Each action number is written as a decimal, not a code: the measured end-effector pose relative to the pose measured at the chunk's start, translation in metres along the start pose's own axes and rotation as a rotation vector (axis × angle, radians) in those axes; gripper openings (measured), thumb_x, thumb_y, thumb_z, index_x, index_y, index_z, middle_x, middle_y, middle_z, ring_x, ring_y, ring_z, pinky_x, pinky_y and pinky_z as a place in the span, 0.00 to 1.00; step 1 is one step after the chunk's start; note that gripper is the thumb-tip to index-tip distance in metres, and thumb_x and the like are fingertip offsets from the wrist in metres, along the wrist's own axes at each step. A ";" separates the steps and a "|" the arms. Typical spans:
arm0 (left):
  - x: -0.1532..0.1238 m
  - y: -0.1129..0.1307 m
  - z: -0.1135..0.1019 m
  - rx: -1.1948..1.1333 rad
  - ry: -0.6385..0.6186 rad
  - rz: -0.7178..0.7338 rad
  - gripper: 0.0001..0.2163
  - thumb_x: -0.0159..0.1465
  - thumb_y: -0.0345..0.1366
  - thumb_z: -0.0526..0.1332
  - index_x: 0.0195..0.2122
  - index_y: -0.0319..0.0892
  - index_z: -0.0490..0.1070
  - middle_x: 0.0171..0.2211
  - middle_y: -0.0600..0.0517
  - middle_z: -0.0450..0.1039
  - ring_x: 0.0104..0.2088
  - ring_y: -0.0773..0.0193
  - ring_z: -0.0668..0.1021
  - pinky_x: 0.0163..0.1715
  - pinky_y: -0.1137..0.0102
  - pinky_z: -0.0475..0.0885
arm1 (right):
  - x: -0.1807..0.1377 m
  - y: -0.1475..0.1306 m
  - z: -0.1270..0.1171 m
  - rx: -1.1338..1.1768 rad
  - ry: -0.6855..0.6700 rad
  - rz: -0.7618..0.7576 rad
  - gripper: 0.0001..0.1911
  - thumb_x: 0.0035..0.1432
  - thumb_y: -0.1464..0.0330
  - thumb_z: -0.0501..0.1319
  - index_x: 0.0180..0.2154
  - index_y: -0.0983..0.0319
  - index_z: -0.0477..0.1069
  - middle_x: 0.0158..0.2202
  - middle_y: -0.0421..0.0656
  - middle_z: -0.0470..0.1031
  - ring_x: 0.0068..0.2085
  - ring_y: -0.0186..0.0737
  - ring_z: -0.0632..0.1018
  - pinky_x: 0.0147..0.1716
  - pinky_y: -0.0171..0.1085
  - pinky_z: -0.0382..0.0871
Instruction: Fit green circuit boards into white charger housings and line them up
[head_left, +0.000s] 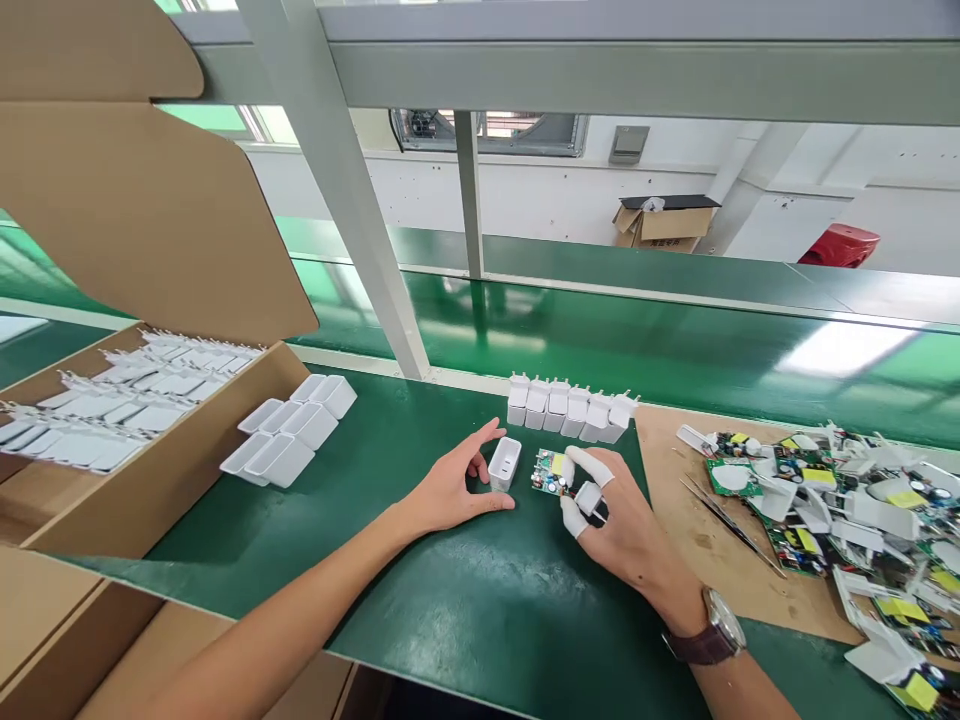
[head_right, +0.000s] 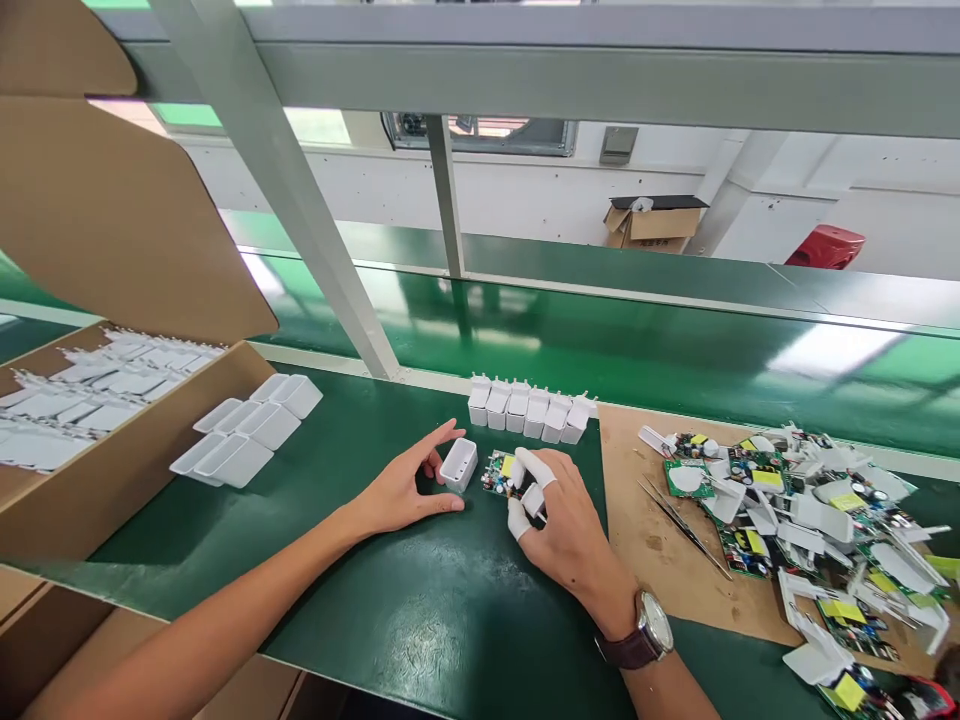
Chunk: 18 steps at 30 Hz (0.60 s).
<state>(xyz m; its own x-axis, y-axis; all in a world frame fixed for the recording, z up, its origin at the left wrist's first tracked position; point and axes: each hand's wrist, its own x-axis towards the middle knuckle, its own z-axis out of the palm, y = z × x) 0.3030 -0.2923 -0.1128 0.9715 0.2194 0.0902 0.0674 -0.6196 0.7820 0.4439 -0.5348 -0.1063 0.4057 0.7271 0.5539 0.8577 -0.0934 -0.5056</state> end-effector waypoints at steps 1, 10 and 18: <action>0.004 0.004 -0.002 0.035 -0.040 -0.047 0.44 0.60 0.51 0.71 0.72 0.50 0.51 0.55 0.45 0.75 0.35 0.63 0.76 0.40 0.64 0.74 | 0.001 -0.001 0.000 0.004 0.029 0.009 0.30 0.63 0.73 0.60 0.65 0.58 0.59 0.55 0.52 0.72 0.55 0.53 0.74 0.52 0.55 0.76; 0.019 0.015 0.012 0.139 0.012 0.171 0.31 0.60 0.44 0.74 0.62 0.46 0.67 0.56 0.45 0.73 0.55 0.52 0.74 0.57 0.56 0.72 | 0.002 -0.011 0.002 -0.034 0.176 -0.111 0.31 0.63 0.76 0.60 0.66 0.60 0.59 0.55 0.52 0.74 0.57 0.53 0.73 0.54 0.56 0.76; 0.009 0.011 0.020 0.225 0.214 0.417 0.27 0.67 0.33 0.66 0.66 0.48 0.62 0.56 0.43 0.68 0.56 0.54 0.75 0.56 0.56 0.76 | -0.005 -0.012 0.006 -0.047 0.103 -0.188 0.39 0.61 0.79 0.59 0.71 0.60 0.50 0.58 0.53 0.72 0.59 0.54 0.71 0.56 0.58 0.74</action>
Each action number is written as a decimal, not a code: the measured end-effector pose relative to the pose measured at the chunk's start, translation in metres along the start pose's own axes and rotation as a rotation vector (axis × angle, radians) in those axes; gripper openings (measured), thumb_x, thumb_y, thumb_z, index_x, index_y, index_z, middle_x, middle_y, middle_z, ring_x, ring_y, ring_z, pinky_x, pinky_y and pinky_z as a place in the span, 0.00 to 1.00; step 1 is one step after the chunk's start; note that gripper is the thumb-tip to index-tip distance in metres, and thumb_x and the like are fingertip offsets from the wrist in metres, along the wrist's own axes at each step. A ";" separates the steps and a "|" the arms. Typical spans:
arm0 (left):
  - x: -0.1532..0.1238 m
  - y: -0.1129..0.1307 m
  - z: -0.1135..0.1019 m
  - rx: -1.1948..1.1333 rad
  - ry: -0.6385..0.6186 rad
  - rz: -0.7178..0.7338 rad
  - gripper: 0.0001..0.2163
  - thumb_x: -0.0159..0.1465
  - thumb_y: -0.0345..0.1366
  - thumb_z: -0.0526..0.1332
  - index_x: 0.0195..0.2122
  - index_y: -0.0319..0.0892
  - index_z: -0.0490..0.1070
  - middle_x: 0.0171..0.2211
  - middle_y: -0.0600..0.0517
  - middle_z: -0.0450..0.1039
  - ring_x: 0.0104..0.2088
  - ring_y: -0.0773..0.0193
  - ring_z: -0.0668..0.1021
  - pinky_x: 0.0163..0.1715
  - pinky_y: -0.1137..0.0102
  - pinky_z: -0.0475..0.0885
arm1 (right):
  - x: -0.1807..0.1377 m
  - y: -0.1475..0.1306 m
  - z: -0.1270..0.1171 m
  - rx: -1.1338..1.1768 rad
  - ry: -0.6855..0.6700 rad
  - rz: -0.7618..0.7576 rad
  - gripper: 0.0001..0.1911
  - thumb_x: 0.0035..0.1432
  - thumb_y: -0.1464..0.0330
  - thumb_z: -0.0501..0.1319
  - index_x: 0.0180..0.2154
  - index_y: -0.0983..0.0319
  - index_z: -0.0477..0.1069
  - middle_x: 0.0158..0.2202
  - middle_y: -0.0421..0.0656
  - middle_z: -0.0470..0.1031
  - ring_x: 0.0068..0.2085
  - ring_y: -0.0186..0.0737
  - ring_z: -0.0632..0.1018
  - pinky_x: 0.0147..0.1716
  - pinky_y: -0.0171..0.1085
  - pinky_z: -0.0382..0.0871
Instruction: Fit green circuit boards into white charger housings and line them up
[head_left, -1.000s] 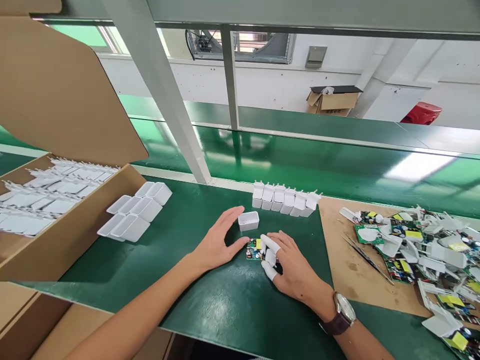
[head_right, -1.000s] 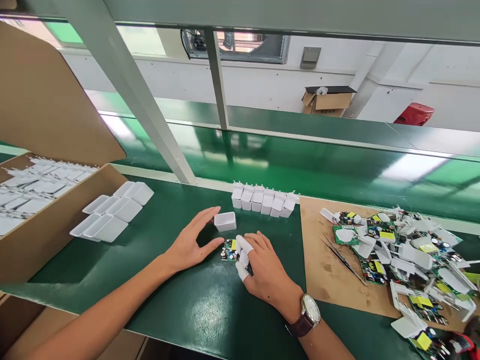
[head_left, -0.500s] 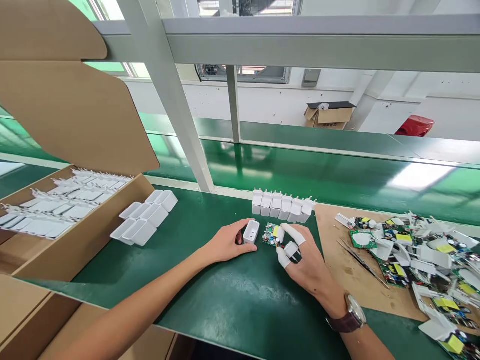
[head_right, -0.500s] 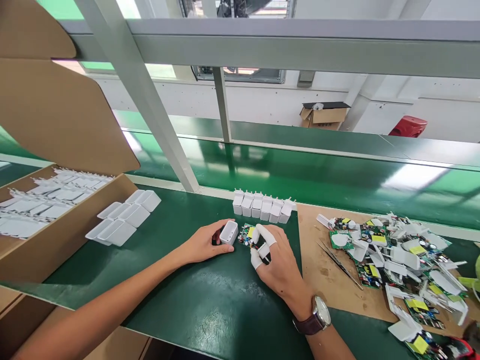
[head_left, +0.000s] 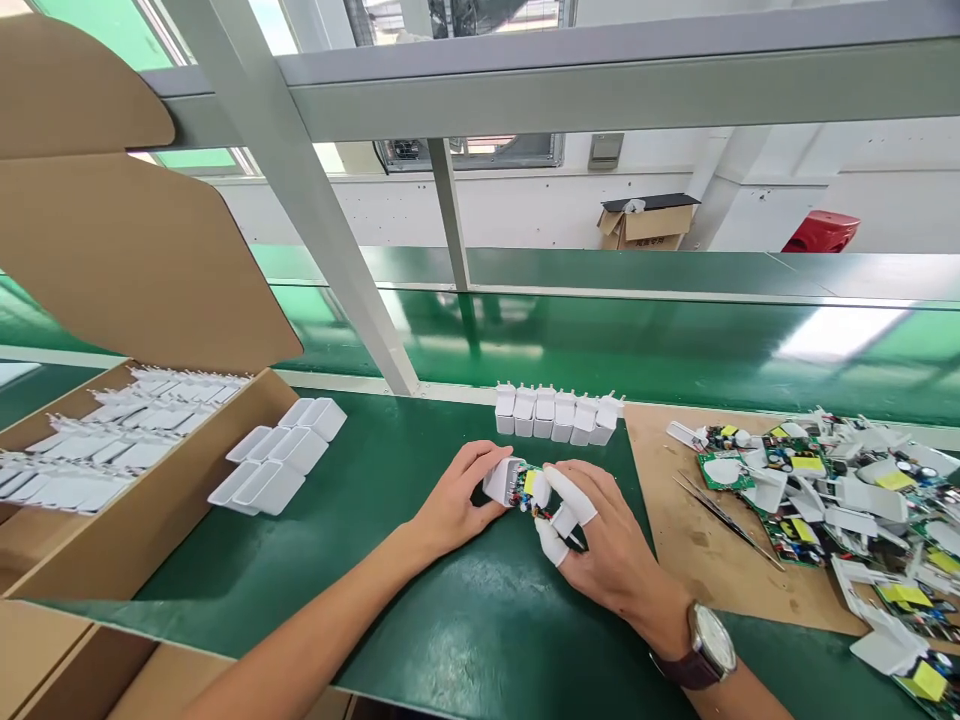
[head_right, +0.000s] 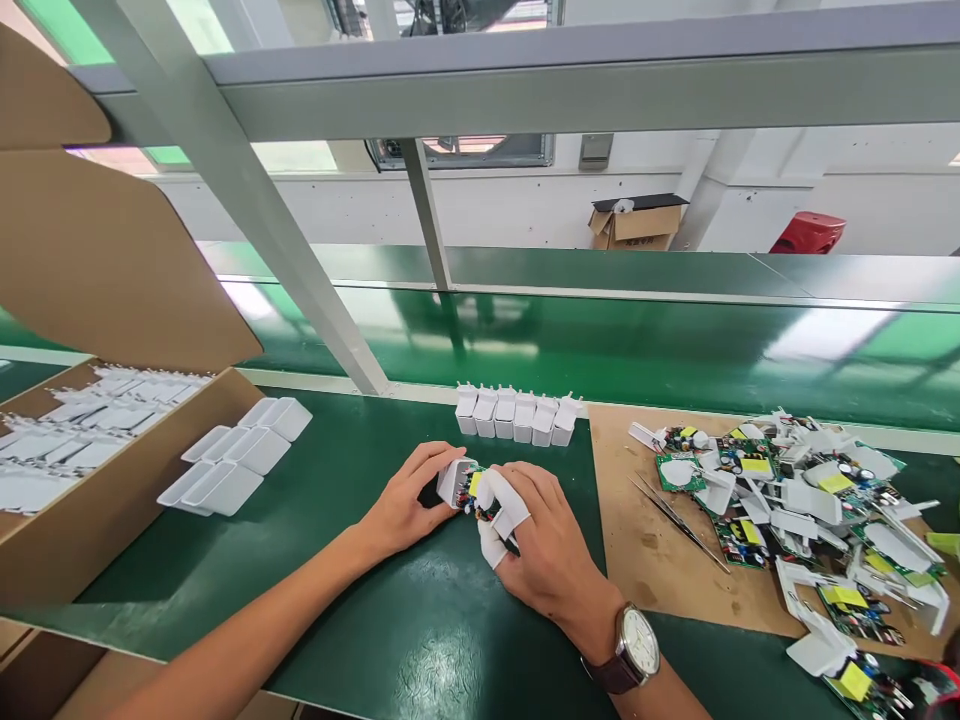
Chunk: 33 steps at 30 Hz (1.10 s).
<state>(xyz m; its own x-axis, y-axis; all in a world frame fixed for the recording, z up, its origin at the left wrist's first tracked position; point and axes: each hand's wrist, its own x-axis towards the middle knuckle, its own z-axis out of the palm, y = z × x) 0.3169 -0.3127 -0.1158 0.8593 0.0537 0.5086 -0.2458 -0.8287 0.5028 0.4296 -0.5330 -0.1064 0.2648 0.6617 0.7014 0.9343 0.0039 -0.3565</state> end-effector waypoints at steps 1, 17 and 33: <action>0.001 0.000 -0.001 0.006 0.004 0.017 0.27 0.67 0.32 0.66 0.66 0.48 0.62 0.55 0.43 0.68 0.55 0.54 0.75 0.55 0.56 0.76 | 0.000 -0.001 0.000 0.001 -0.012 0.002 0.40 0.61 0.79 0.59 0.71 0.59 0.50 0.57 0.53 0.72 0.59 0.54 0.71 0.56 0.58 0.74; -0.002 -0.002 -0.002 -0.029 -0.060 0.037 0.29 0.68 0.31 0.65 0.68 0.50 0.59 0.56 0.43 0.66 0.55 0.55 0.75 0.54 0.58 0.77 | 0.007 -0.008 -0.001 -0.066 -0.046 0.022 0.36 0.61 0.78 0.58 0.69 0.61 0.54 0.53 0.53 0.74 0.55 0.55 0.74 0.53 0.56 0.75; -0.002 -0.001 0.000 -0.026 -0.077 0.025 0.28 0.69 0.33 0.64 0.68 0.51 0.59 0.55 0.43 0.66 0.55 0.54 0.75 0.53 0.58 0.77 | 0.006 -0.008 -0.002 -0.076 -0.065 0.051 0.38 0.62 0.77 0.58 0.71 0.59 0.50 0.53 0.52 0.75 0.56 0.54 0.74 0.54 0.56 0.75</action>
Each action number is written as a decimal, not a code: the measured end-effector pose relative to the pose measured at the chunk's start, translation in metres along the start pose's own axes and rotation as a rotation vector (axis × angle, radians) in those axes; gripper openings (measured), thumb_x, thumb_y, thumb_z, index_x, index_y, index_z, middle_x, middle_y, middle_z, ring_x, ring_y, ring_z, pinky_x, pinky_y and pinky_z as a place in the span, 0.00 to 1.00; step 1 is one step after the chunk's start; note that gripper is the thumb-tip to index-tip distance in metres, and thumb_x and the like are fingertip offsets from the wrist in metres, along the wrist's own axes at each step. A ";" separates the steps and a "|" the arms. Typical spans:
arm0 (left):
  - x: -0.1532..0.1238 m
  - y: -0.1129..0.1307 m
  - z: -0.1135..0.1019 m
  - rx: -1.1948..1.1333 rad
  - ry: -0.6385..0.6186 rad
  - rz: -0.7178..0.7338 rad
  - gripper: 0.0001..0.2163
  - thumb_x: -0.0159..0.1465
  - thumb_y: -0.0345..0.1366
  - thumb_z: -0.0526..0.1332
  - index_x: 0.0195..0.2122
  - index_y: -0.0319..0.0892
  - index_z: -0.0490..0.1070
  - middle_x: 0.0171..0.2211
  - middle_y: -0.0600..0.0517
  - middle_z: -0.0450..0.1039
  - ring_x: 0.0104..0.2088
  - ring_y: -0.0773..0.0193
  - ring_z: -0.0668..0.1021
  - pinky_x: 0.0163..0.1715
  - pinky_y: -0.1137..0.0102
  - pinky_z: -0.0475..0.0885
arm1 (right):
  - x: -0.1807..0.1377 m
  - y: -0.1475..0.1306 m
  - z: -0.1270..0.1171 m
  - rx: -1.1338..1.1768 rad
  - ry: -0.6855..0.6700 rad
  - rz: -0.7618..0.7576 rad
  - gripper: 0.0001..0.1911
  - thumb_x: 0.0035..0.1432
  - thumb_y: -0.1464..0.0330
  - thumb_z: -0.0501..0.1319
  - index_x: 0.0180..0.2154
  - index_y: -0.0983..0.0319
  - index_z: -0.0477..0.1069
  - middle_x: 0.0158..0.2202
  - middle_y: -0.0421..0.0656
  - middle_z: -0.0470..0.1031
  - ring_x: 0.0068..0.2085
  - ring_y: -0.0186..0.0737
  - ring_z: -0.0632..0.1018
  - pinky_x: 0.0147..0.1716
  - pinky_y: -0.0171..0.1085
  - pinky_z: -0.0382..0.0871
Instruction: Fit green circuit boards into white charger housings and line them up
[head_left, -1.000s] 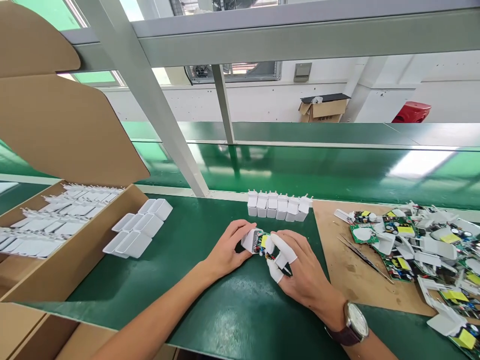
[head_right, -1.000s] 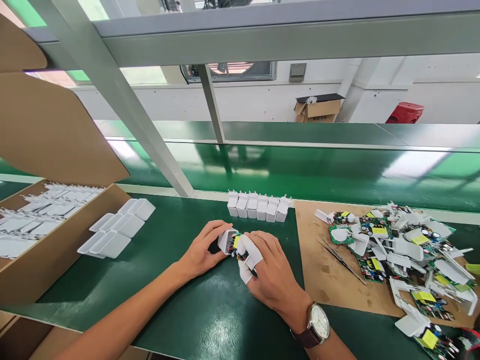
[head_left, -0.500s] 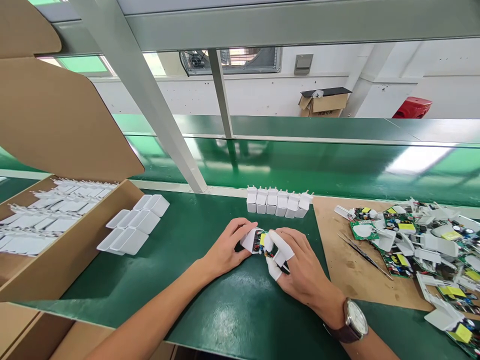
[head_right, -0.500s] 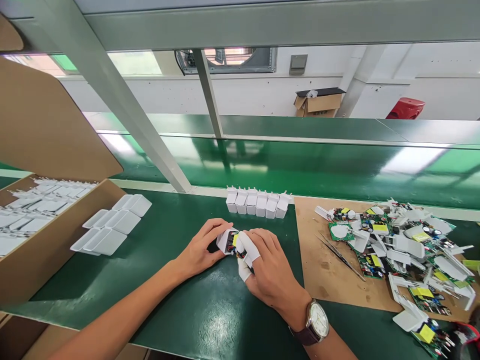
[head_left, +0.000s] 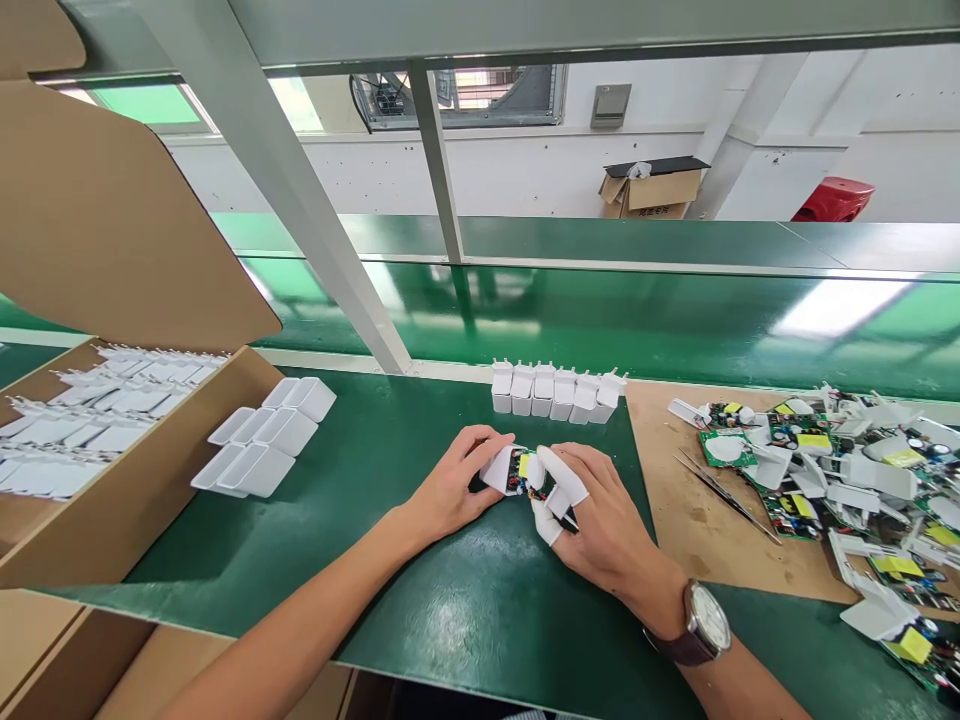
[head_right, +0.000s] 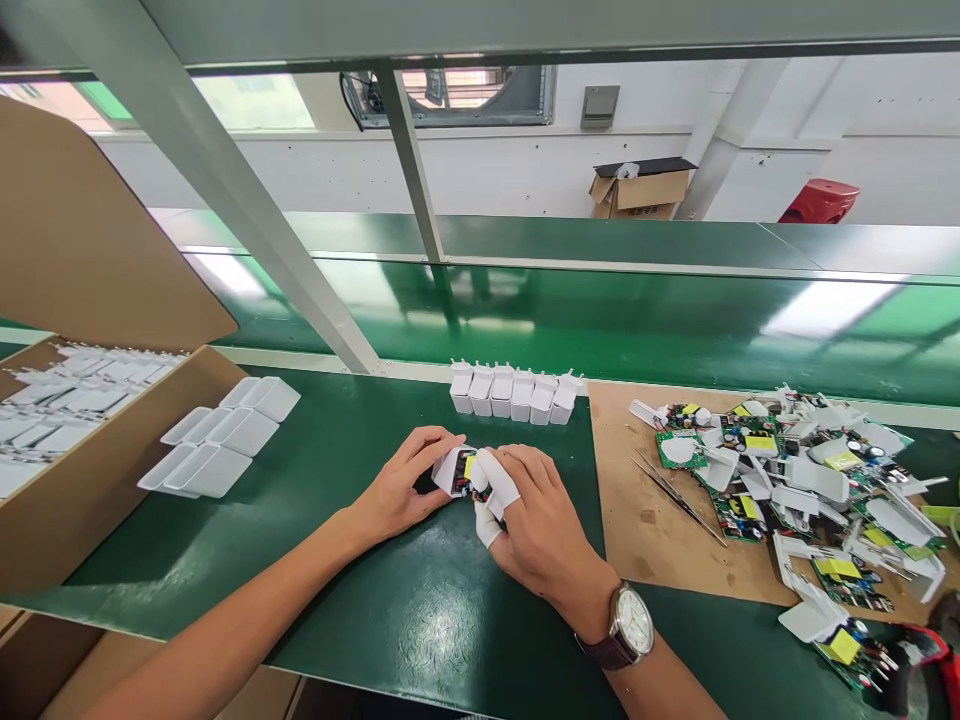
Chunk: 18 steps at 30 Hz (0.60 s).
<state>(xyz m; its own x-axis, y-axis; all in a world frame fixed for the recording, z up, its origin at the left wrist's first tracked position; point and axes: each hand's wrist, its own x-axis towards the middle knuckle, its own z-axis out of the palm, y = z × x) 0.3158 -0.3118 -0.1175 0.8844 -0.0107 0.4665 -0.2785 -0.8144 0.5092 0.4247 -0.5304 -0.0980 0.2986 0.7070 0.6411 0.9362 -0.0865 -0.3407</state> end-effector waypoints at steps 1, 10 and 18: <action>0.000 0.000 0.000 -0.002 -0.002 -0.001 0.28 0.69 0.33 0.64 0.68 0.51 0.59 0.55 0.43 0.66 0.55 0.54 0.75 0.53 0.58 0.78 | 0.000 0.000 0.000 0.002 -0.001 -0.002 0.38 0.62 0.77 0.58 0.71 0.60 0.50 0.53 0.52 0.74 0.56 0.54 0.74 0.54 0.56 0.75; 0.001 0.004 0.000 0.019 0.014 -0.009 0.28 0.69 0.32 0.64 0.68 0.52 0.60 0.54 0.44 0.67 0.53 0.54 0.77 0.50 0.59 0.79 | 0.000 0.001 0.000 -0.001 0.000 -0.003 0.38 0.63 0.76 0.58 0.71 0.59 0.49 0.53 0.52 0.75 0.55 0.55 0.74 0.52 0.57 0.75; 0.001 0.003 -0.001 0.012 -0.011 -0.015 0.28 0.69 0.33 0.65 0.68 0.51 0.59 0.54 0.43 0.66 0.53 0.54 0.76 0.51 0.59 0.79 | -0.001 0.002 -0.001 0.011 -0.010 -0.001 0.38 0.62 0.77 0.58 0.71 0.60 0.50 0.54 0.53 0.74 0.57 0.55 0.73 0.53 0.56 0.75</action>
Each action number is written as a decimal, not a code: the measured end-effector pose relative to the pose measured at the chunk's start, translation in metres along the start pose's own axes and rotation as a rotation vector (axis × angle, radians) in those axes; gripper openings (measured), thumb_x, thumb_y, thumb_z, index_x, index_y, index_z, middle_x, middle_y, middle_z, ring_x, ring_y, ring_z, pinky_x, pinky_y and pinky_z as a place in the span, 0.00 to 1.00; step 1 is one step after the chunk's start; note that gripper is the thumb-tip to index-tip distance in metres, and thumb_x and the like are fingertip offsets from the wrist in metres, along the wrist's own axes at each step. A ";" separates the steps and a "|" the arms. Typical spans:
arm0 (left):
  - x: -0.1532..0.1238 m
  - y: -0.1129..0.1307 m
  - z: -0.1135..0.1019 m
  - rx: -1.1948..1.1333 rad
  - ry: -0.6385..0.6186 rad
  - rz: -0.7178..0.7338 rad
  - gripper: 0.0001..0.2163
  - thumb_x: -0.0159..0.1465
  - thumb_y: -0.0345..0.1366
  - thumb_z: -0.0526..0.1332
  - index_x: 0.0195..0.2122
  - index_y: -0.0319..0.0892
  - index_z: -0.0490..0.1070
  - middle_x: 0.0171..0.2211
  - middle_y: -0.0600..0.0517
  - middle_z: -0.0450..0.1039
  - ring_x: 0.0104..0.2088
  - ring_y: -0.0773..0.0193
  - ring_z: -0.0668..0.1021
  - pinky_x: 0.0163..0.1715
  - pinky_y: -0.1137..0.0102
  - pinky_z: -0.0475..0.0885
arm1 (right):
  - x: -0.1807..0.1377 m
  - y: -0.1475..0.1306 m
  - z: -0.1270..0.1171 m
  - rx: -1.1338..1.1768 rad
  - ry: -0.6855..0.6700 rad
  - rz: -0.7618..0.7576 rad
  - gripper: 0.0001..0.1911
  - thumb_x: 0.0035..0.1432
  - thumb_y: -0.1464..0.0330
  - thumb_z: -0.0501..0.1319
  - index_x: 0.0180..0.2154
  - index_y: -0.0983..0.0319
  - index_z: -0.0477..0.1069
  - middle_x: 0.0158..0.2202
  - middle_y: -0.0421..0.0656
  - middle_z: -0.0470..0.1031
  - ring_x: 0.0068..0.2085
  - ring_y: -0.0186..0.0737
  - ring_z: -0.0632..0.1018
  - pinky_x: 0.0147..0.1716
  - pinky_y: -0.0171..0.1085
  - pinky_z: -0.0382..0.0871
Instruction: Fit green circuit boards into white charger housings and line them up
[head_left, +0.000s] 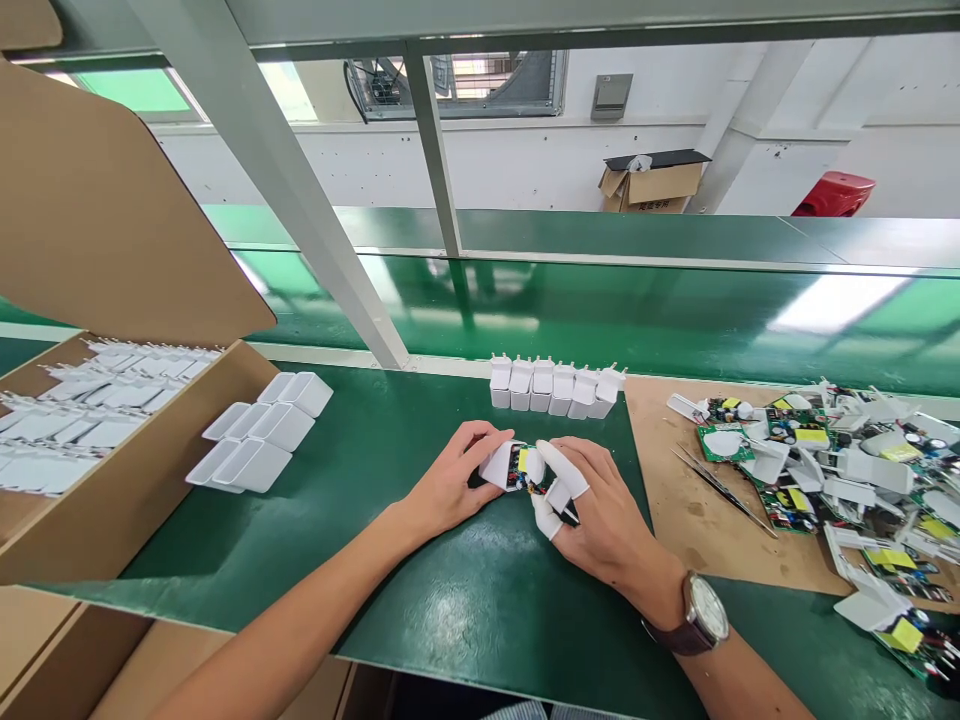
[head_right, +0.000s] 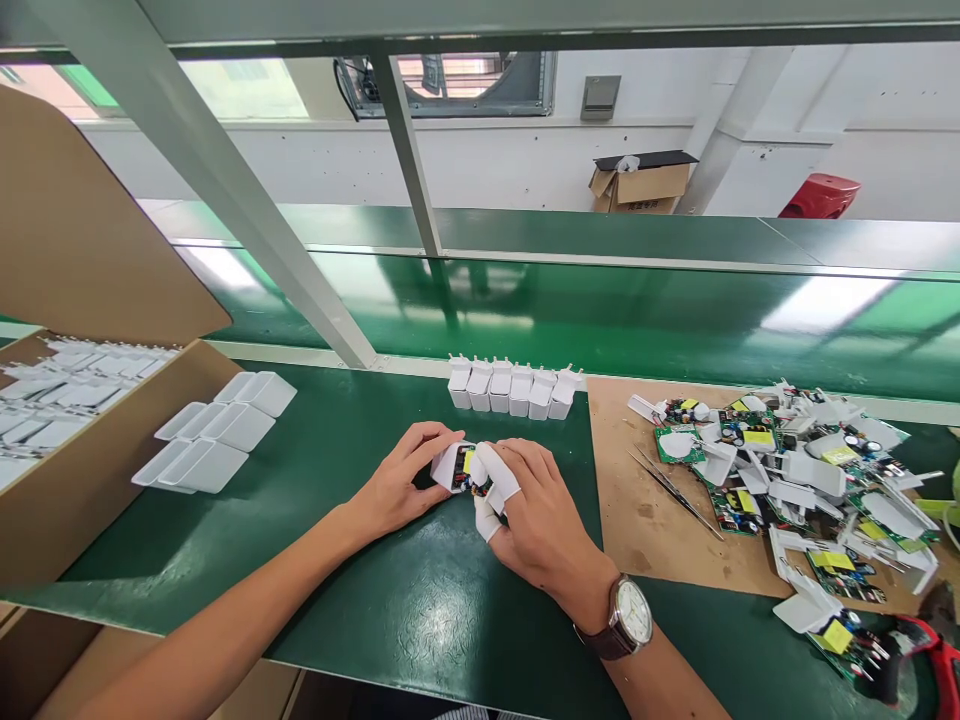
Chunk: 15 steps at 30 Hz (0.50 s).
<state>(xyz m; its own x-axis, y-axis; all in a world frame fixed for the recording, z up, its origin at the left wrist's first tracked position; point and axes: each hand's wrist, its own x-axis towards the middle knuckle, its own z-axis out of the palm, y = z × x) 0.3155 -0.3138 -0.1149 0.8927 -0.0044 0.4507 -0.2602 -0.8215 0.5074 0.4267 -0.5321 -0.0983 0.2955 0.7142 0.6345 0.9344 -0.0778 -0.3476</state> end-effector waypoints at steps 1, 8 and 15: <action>0.000 -0.001 0.000 -0.002 -0.004 0.000 0.28 0.69 0.33 0.65 0.68 0.51 0.59 0.54 0.43 0.66 0.53 0.54 0.76 0.52 0.59 0.78 | 0.000 0.000 0.000 0.001 -0.001 -0.001 0.38 0.62 0.77 0.58 0.71 0.60 0.51 0.54 0.53 0.74 0.57 0.55 0.73 0.53 0.56 0.75; 0.000 -0.001 0.001 -0.022 -0.003 -0.004 0.28 0.68 0.32 0.65 0.68 0.51 0.59 0.54 0.44 0.65 0.53 0.55 0.75 0.51 0.60 0.78 | 0.000 0.000 -0.001 0.013 -0.021 0.013 0.38 0.62 0.77 0.57 0.71 0.59 0.51 0.54 0.52 0.74 0.57 0.55 0.73 0.54 0.56 0.74; 0.000 0.001 0.001 -0.040 -0.004 0.002 0.28 0.68 0.33 0.65 0.68 0.51 0.59 0.55 0.44 0.65 0.54 0.55 0.75 0.53 0.59 0.77 | -0.002 0.001 0.001 0.028 -0.029 0.010 0.37 0.62 0.77 0.59 0.70 0.60 0.53 0.55 0.53 0.74 0.57 0.54 0.73 0.56 0.55 0.73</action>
<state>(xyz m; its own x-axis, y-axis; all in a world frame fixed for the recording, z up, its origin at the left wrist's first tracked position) 0.3158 -0.3157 -0.1150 0.8937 -0.0083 0.4485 -0.2761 -0.7982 0.5354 0.4270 -0.5325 -0.1008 0.2984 0.7332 0.6111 0.9255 -0.0660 -0.3728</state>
